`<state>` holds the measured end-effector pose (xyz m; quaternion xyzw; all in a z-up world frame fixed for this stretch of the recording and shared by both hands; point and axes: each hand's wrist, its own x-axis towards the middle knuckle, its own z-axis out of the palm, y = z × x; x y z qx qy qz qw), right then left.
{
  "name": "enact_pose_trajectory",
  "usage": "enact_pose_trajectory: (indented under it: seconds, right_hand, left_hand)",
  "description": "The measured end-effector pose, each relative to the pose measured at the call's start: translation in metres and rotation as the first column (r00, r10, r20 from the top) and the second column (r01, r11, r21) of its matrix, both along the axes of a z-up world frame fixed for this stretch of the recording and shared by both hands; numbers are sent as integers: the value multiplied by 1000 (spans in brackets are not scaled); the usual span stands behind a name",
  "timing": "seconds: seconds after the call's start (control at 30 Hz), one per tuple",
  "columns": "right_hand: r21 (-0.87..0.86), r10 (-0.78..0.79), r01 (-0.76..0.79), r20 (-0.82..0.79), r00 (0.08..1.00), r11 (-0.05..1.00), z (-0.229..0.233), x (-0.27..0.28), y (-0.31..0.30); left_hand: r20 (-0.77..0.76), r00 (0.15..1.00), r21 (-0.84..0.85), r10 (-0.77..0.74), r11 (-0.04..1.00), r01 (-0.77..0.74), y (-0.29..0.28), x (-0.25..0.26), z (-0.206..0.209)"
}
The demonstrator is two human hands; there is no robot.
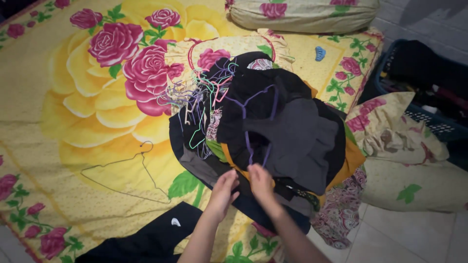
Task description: Removing various items of clothing from plastic and wire hangers and piling them onto a bed.
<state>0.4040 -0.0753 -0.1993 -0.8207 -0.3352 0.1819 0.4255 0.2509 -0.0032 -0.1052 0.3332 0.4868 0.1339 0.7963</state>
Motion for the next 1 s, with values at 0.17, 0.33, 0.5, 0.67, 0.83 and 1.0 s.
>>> enact_pose_trajectory:
  seconds: [0.17,0.33,0.5,0.67,0.83,1.0]
  right_hand:
    - [432,300,-136,-339,892,891,77,-80,-36]
    - [335,503,-504,95,859,796,163,-109,-49]
    - [206,399,-463,288,871,862,244,-115,-24]
    - [453,21,-256,461,887,854,363,-98,40]
    - [420,-97,-458,810,578,783,463,-91,68]
    - [-105,814,-840,335,474,532,481,-70,113]
  left_hand:
    - [137,990,45,23,999,-30,12,3,50]
    - [247,969,112,18,993,-47,14,-34,79]
    - [217,975,362,-47,932,-35,30,-79,94]
    - [117,967,691,-226,718,84,68,-135,169]
    - [-174,934,745,-312,579,332,55,-193,280]
    - [-2,918,804,-396,545,237,37,-246,336]
